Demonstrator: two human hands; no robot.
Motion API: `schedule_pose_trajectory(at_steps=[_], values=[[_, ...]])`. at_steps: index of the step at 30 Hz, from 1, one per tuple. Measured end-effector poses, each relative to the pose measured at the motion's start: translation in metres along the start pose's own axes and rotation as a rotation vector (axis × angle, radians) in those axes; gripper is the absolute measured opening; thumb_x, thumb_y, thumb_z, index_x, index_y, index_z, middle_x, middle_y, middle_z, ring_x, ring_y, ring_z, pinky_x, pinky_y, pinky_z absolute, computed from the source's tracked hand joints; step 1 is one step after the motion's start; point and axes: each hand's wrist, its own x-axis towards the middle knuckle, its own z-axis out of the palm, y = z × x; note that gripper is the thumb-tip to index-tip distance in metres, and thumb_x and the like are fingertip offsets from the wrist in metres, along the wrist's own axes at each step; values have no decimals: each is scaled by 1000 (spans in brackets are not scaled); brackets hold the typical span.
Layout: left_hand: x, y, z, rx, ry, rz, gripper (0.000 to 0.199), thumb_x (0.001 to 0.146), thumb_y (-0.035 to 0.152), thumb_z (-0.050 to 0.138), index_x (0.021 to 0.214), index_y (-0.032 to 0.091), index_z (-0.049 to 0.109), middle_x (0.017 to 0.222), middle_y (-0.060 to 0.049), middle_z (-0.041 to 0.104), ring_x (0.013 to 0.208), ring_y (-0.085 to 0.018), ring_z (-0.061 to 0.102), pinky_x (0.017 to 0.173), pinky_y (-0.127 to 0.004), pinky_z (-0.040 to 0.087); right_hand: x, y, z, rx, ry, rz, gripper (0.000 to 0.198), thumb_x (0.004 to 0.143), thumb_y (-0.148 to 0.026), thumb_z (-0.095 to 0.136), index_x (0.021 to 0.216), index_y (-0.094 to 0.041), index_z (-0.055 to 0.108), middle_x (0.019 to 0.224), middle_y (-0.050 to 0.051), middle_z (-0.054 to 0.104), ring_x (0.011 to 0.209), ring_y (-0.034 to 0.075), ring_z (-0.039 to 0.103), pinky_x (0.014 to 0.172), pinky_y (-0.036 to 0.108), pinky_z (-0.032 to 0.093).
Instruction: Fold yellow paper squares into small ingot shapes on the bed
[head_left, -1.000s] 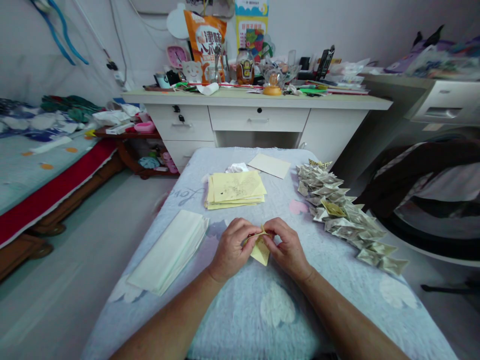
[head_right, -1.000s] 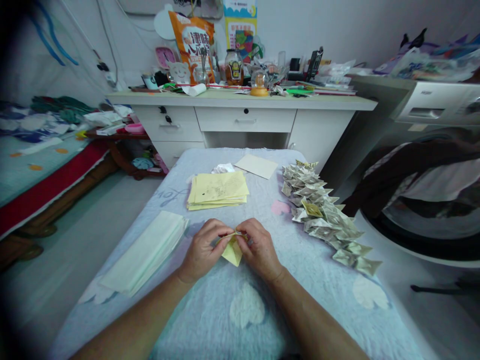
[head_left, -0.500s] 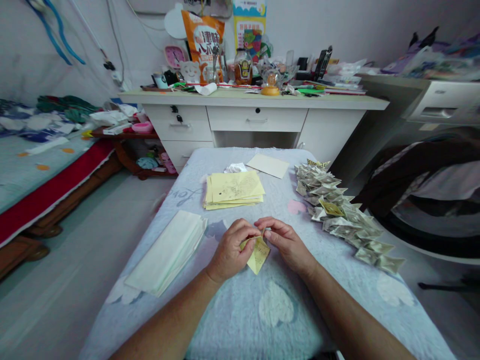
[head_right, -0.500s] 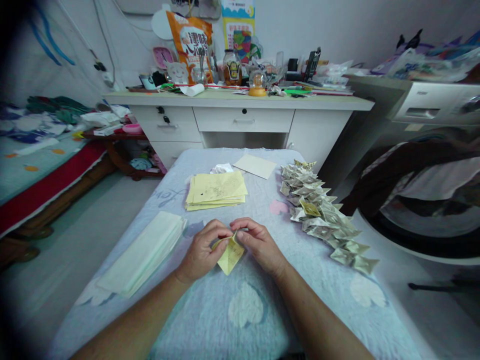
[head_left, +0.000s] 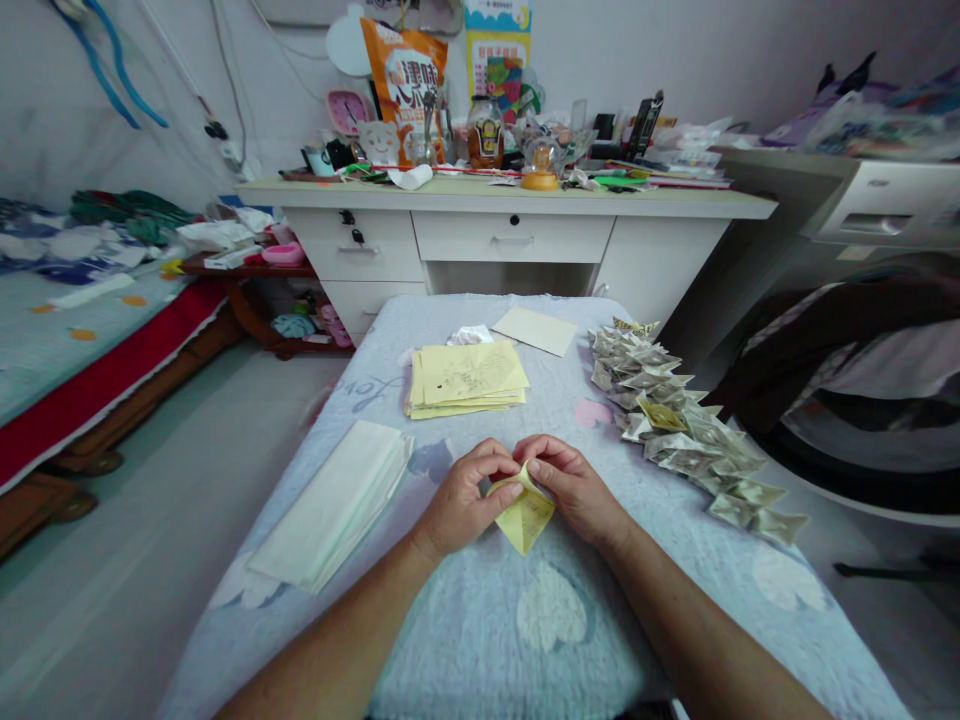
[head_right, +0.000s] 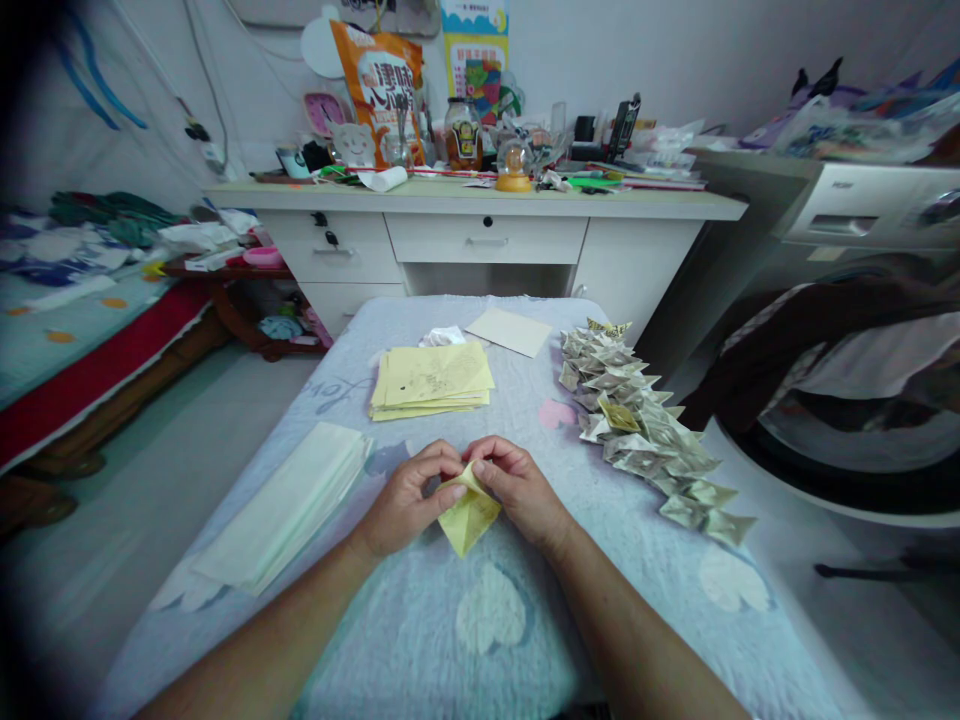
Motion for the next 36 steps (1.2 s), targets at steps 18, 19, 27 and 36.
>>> schedule_pose_trajectory(at_steps=[18,19,27,36], values=[[1,-9,2,37,163,-154,14,80,27,62,91,18,62,87,-1,54,71,-11,49,65,-22,40,1,4,-3,-451,74,-134,18,85,-36,59,81,-20,67,78,2,58,71,15,53,65,26,42],[1,-9,1,50,155,-139,12,81,28,62,84,17,62,86,-1,54,71,-11,49,65,-22,40,1,4,-3,-418,77,-111,19,84,-37,60,80,-20,66,77,2,58,70,14,53,64,26,41],[1,-20,1,-194,208,-292,19,84,34,58,79,16,55,69,3,51,62,-9,47,58,-20,37,-2,-2,-2,-182,61,-112,25,81,-32,61,105,-25,59,96,2,58,86,16,52,74,27,43],[3,-24,0,-244,314,-354,22,78,23,61,96,21,50,69,5,53,58,-9,50,56,-19,38,-3,0,-9,-216,-118,-105,12,81,-33,64,86,-22,66,105,4,50,91,16,51,79,28,42]])
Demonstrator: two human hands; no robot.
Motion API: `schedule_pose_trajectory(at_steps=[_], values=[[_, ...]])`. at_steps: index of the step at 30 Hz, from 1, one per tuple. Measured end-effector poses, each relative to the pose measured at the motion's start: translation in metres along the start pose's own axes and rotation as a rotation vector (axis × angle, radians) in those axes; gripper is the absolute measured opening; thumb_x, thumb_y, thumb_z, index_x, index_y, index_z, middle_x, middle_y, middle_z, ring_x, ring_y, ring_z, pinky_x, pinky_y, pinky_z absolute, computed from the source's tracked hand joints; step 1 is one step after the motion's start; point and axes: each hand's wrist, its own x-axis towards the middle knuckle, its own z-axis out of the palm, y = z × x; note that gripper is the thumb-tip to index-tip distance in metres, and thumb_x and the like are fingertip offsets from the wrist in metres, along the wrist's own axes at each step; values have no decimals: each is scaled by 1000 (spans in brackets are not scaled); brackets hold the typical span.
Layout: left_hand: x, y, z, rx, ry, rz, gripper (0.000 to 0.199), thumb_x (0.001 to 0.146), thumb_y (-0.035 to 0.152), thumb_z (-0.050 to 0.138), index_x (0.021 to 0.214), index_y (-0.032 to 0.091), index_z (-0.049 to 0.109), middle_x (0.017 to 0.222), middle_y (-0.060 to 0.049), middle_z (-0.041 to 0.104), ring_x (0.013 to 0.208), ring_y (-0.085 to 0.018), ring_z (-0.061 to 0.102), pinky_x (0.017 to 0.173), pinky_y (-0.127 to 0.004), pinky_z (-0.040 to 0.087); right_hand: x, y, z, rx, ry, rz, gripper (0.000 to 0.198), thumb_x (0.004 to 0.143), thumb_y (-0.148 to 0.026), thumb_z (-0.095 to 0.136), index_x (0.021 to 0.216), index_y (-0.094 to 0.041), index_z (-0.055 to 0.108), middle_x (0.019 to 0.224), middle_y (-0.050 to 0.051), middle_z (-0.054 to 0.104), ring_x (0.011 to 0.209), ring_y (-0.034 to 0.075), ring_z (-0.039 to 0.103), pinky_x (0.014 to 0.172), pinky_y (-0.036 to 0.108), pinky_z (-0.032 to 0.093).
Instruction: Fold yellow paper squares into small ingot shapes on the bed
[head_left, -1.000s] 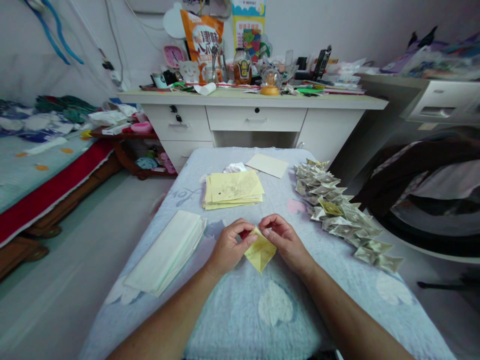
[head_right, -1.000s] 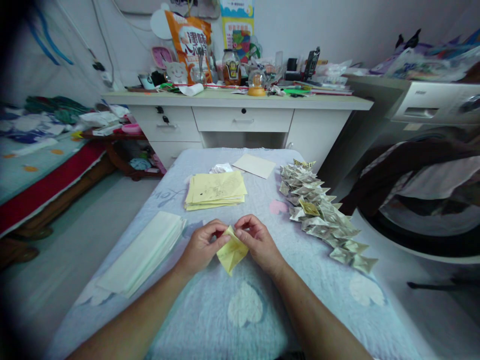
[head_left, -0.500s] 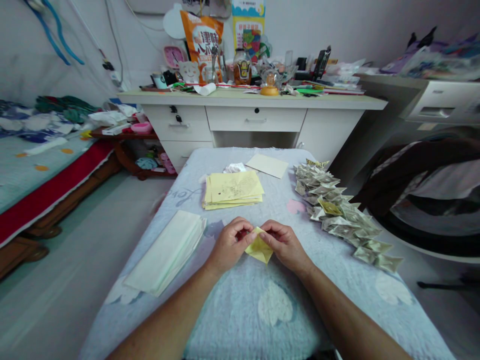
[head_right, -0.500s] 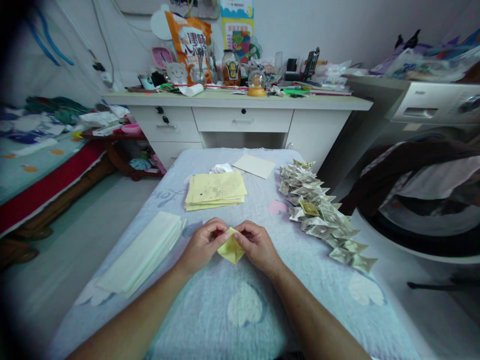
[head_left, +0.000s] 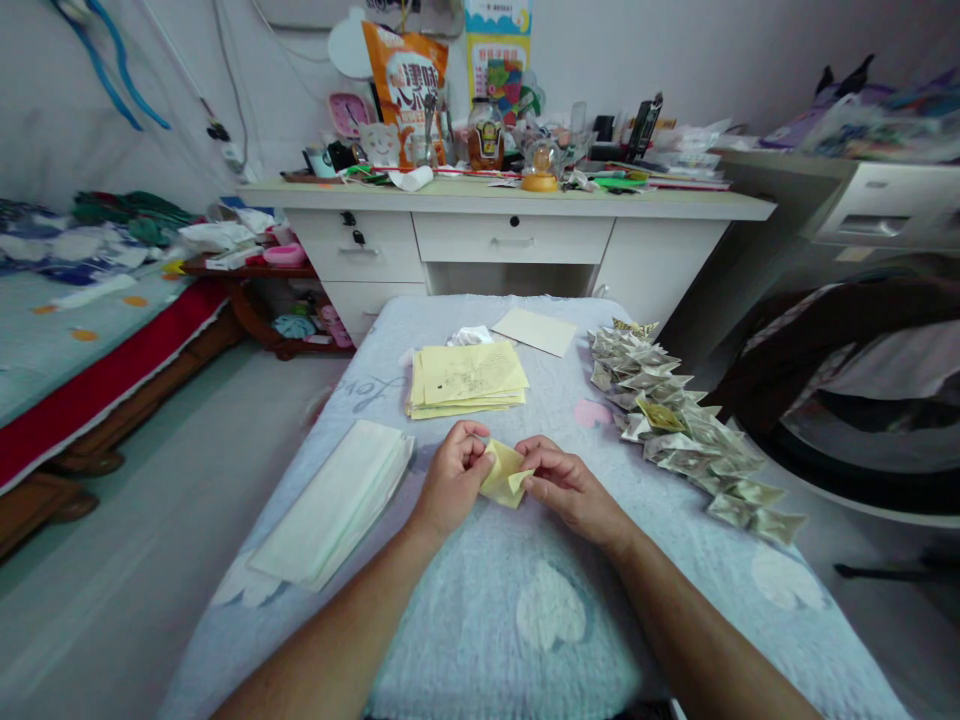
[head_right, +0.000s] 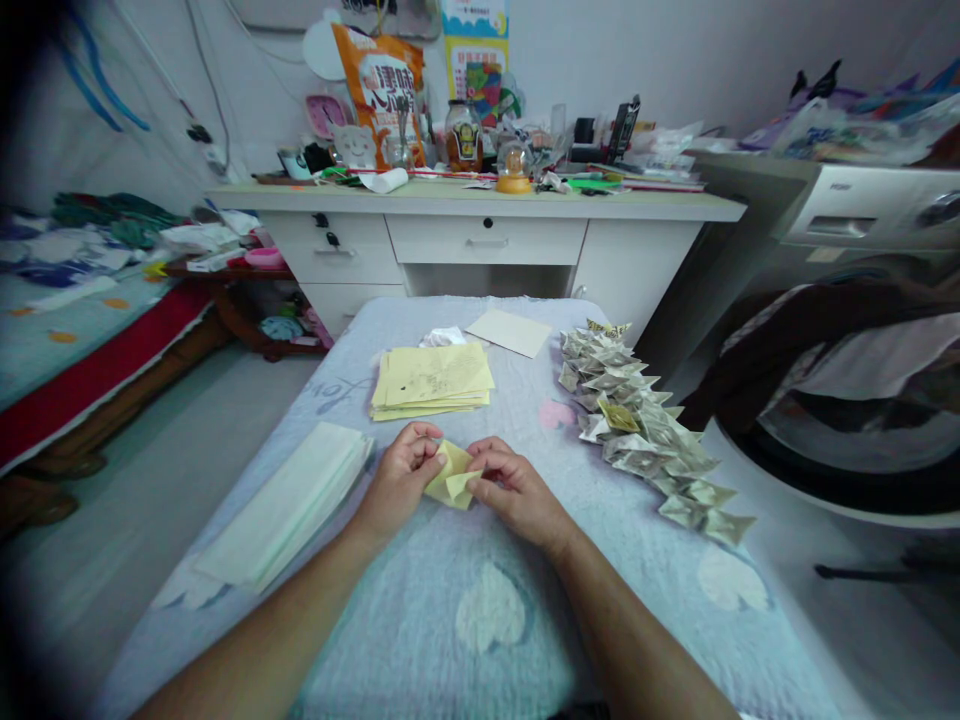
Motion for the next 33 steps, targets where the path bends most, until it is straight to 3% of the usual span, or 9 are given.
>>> schedule_pose_trajectory(at_steps=[3,8,12,17,19,22,27,33], values=[[-2,2,0,-1,-47,-21,19,79,22,59,97,20,52,78,2,57,66,-10,54,61,-20,40,2,2,1,18,24,17,17,82,-35,64,76,-19,65,98,3,51,88,15,51,79,28,41],[-6,13,-1,-154,-210,0,25,89,37,48,94,16,59,96,-5,61,85,-15,56,76,-25,42,4,2,0,-36,105,32,21,82,-38,64,74,-18,63,89,2,56,81,14,52,74,26,40],[-6,15,0,-215,-336,-1,28,82,38,60,97,15,59,93,-5,62,83,-16,55,75,-26,43,4,6,-1,-43,167,102,26,81,-42,63,78,-17,61,74,0,54,65,12,49,59,24,38],[-1,5,0,-60,-223,-1,21,80,34,63,86,14,62,77,-1,59,70,-12,52,66,-22,41,4,11,1,-109,183,107,24,82,-42,60,81,-18,58,73,0,53,64,13,50,58,25,41],[1,1,0,-45,-190,-11,20,81,34,62,84,14,61,75,0,59,68,-11,52,64,-22,41,3,9,3,-218,238,41,22,81,-37,61,93,-20,56,85,2,55,76,15,53,64,26,44],[2,-3,-1,-25,-158,-4,19,80,34,62,79,15,59,71,2,56,65,-10,50,62,-21,40,2,5,7,-483,321,-140,35,77,-30,66,107,-22,50,106,6,51,100,21,49,80,32,45],[0,-3,1,50,-190,-15,20,82,34,60,86,15,62,74,0,59,67,-11,53,62,-22,41,2,1,9,-748,267,-226,20,77,-26,67,92,-22,55,108,7,47,107,24,45,92,40,40],[-1,0,3,71,-199,-23,21,80,36,62,82,15,62,72,0,60,66,-11,54,62,-22,41,2,5,8,-776,245,-210,12,78,-23,66,88,-22,59,109,7,47,105,23,45,91,39,40]])
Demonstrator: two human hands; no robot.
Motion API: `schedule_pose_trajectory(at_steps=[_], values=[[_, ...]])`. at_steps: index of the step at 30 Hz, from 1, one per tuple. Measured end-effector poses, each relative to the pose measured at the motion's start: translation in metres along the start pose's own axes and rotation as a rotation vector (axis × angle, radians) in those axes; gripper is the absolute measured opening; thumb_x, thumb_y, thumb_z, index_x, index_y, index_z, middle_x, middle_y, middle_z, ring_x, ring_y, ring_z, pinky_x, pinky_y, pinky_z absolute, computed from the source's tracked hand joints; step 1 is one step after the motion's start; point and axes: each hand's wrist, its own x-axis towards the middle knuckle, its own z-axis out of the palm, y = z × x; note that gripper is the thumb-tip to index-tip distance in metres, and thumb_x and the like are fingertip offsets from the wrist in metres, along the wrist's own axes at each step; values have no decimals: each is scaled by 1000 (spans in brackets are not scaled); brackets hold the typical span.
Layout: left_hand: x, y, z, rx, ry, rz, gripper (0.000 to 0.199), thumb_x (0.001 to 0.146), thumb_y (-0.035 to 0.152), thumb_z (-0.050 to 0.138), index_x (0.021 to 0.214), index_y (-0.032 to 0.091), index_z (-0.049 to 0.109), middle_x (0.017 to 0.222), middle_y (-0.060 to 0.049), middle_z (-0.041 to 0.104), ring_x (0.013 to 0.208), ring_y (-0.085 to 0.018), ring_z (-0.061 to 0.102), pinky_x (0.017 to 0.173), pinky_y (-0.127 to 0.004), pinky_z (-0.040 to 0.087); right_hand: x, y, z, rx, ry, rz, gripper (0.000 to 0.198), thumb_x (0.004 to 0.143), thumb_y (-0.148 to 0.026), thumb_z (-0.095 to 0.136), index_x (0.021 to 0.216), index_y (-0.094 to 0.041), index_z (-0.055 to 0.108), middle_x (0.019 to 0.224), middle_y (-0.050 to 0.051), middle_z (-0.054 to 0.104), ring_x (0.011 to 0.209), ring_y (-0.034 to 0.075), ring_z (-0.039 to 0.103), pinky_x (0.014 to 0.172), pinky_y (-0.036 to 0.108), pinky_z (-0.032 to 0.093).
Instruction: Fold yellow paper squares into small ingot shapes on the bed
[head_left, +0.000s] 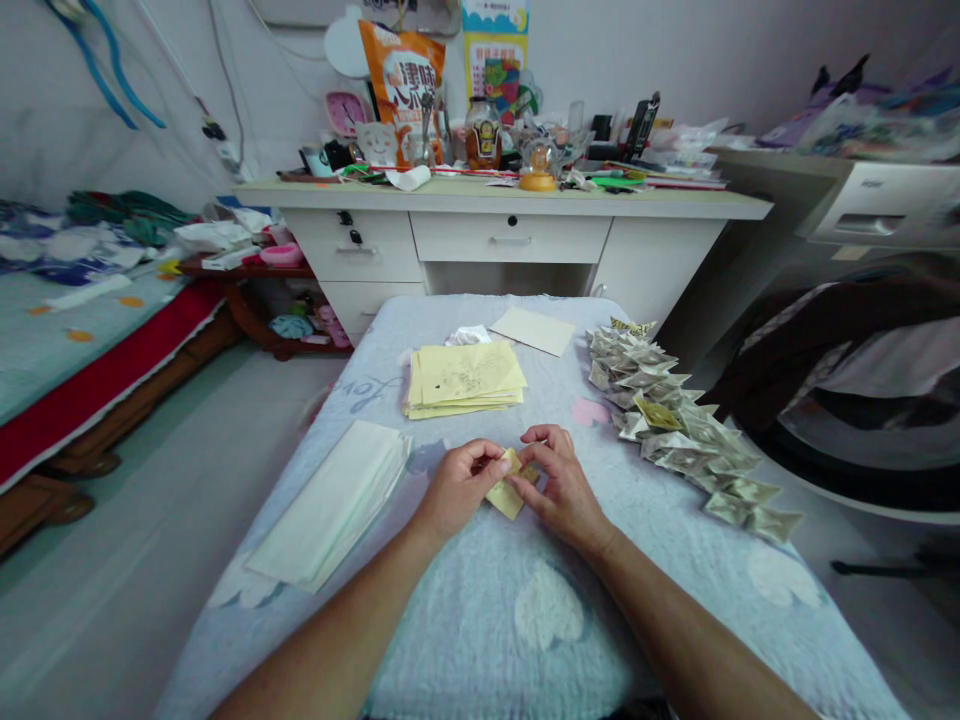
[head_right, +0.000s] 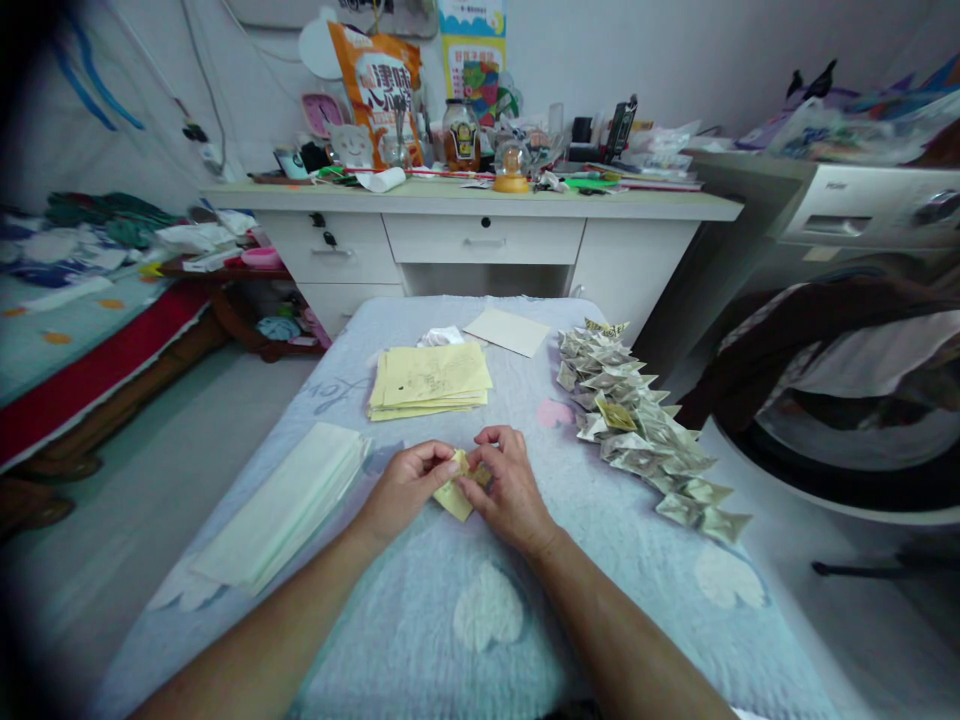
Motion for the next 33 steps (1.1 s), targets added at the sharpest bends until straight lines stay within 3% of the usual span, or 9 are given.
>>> schedule_pose_trajectory(at_steps=[7,13,24,33], values=[[0,-1,-2,-10,47,-12,24,77,38,64,77,14,59,70,-1,62,62,-11,53,59,-22,41,1,0,0,150,-5,74,1,82,-22,61,82,-21,60,108,6,49,108,20,47,96,38,38],[-2,0,-3,101,106,26,21,76,34,64,71,15,55,60,4,51,55,-9,45,53,-20,35,2,1,1,263,8,120,6,82,-25,61,78,-21,58,106,5,50,106,19,49,95,36,38],[-3,3,1,279,191,63,8,71,19,56,70,18,49,59,6,45,55,-8,43,51,-19,31,3,-4,3,272,-15,111,7,82,-24,60,76,-21,58,105,5,49,106,20,48,94,37,37],[-5,6,2,276,160,72,16,79,31,56,72,18,51,60,6,46,56,-9,44,53,-20,32,1,-4,3,241,-22,86,4,82,-21,59,79,-21,59,105,5,50,105,19,48,94,37,38]])
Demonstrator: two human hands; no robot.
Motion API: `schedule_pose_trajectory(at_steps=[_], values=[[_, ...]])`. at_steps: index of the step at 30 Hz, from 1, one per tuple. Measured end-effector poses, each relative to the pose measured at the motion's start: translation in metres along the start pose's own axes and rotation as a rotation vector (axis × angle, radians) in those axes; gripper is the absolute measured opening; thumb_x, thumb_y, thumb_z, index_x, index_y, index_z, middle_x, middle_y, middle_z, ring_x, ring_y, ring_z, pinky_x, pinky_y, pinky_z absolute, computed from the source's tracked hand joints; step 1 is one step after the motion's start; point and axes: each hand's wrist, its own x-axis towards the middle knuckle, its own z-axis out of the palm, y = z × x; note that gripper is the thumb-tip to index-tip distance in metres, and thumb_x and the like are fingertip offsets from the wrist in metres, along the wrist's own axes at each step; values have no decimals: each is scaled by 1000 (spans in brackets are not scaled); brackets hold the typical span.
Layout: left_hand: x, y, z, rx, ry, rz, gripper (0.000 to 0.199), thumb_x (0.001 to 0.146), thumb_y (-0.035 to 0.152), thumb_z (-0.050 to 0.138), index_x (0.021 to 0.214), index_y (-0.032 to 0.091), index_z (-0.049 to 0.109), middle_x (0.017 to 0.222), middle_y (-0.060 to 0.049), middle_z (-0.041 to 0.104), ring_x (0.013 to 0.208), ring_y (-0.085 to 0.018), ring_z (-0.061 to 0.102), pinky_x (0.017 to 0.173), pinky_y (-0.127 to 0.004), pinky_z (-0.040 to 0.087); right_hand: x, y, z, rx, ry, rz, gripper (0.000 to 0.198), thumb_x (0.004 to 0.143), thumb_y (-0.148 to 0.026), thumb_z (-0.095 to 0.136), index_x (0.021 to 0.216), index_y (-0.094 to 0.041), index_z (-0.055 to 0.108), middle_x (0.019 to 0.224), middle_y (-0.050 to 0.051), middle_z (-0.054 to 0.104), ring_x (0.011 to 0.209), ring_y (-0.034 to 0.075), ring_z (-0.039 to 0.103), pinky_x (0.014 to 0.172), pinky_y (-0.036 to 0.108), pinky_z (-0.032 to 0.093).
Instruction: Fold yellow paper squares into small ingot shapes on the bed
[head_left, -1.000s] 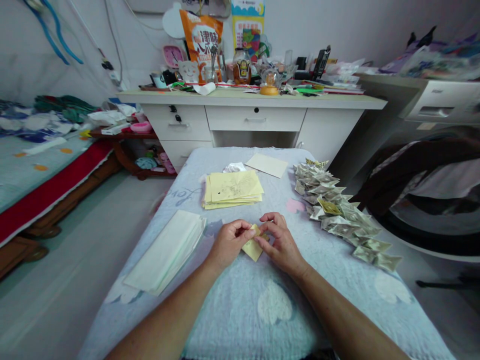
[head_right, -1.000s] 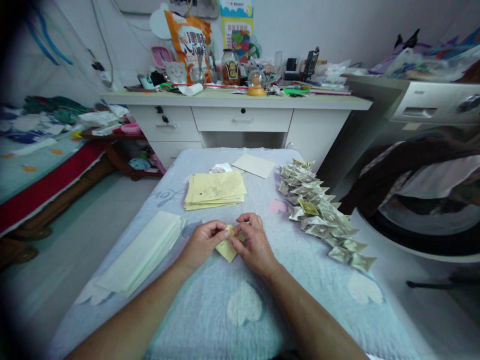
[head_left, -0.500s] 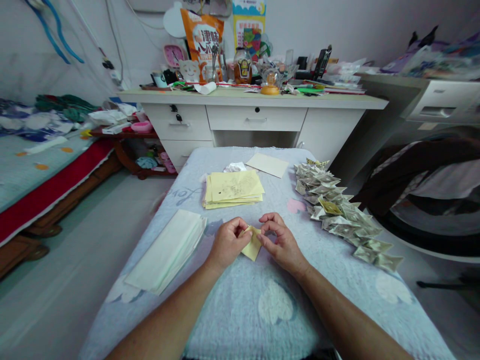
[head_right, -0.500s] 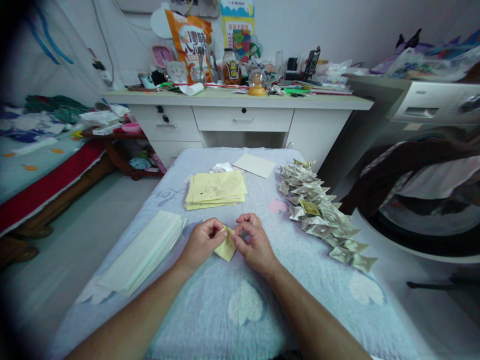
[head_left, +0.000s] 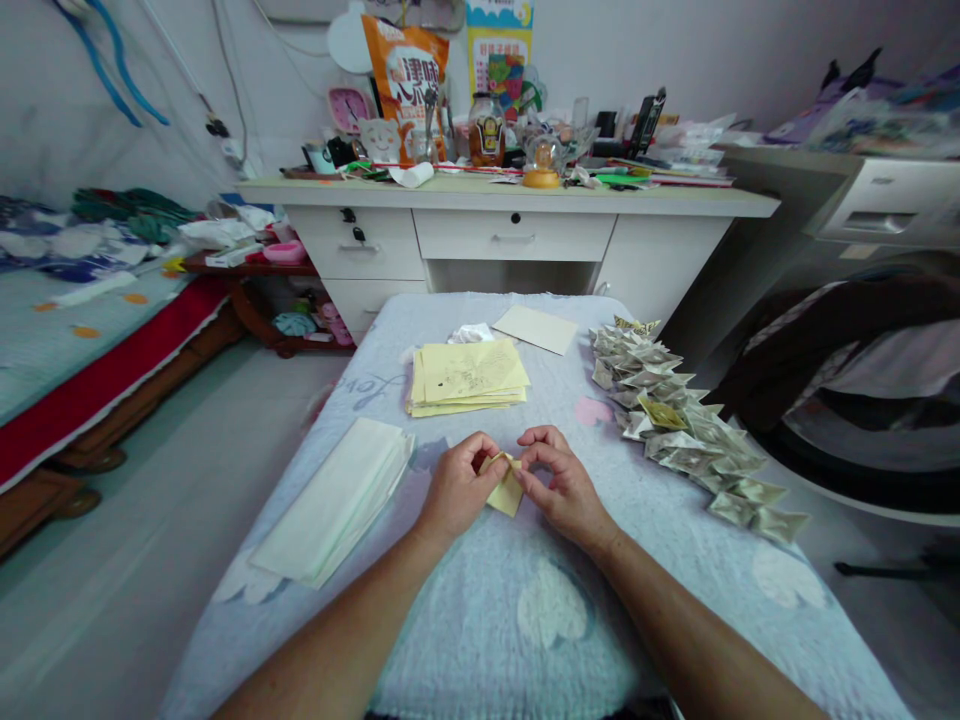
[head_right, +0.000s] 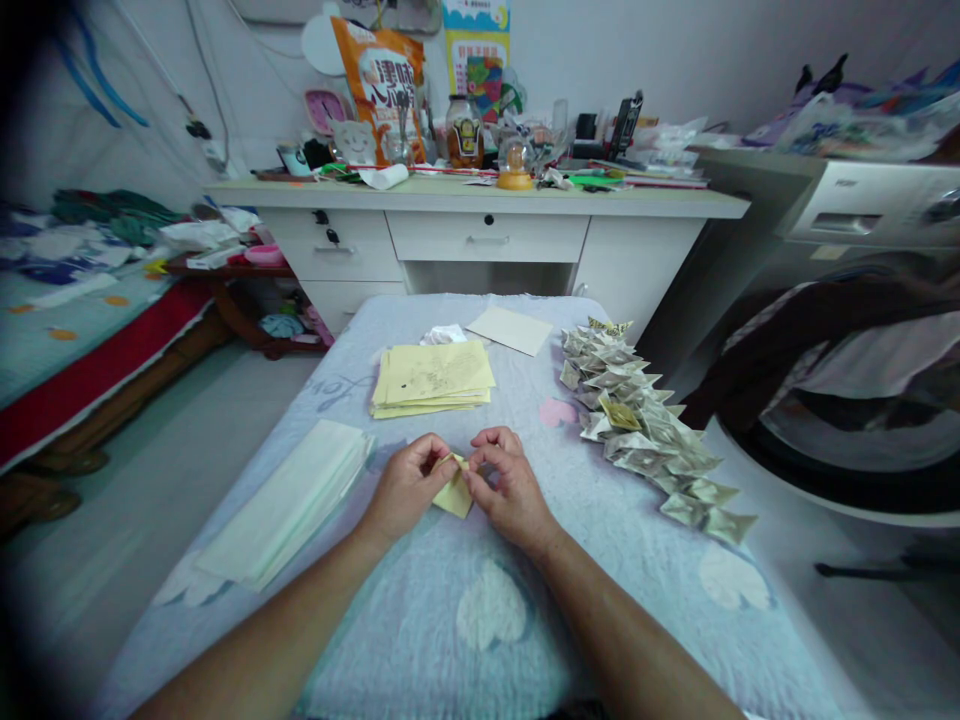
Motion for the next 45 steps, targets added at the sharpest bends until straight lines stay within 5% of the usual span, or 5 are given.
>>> schedule_pose_trajectory(at_steps=[15,26,36,45], values=[[1,0,-2,81,28,47,9,75,20,54,66,18,51,59,5,46,57,-10,43,54,-21,30,0,-1,-2,32,-56,-2,6,82,-26,62,79,-21,64,102,5,51,101,19,50,92,35,38],[-1,8,-3,-105,-114,26,22,85,35,51,72,17,54,64,3,49,60,-11,44,56,-21,34,4,5,1,469,-27,286,27,77,-42,67,85,-21,54,72,-3,53,63,12,48,59,23,39],[0,2,-1,-413,-184,-74,35,83,40,58,111,21,48,78,2,58,65,-11,53,60,-21,40,2,13,5,523,-58,321,32,75,-45,69,74,-20,49,63,-5,45,55,9,40,51,22,31],[3,-1,-2,-347,-208,-111,23,80,32,62,95,16,54,77,1,61,68,-10,55,62,-21,40,3,3,-1,557,-27,280,26,77,-40,67,83,-21,51,70,-4,47,62,10,42,56,21,33]])
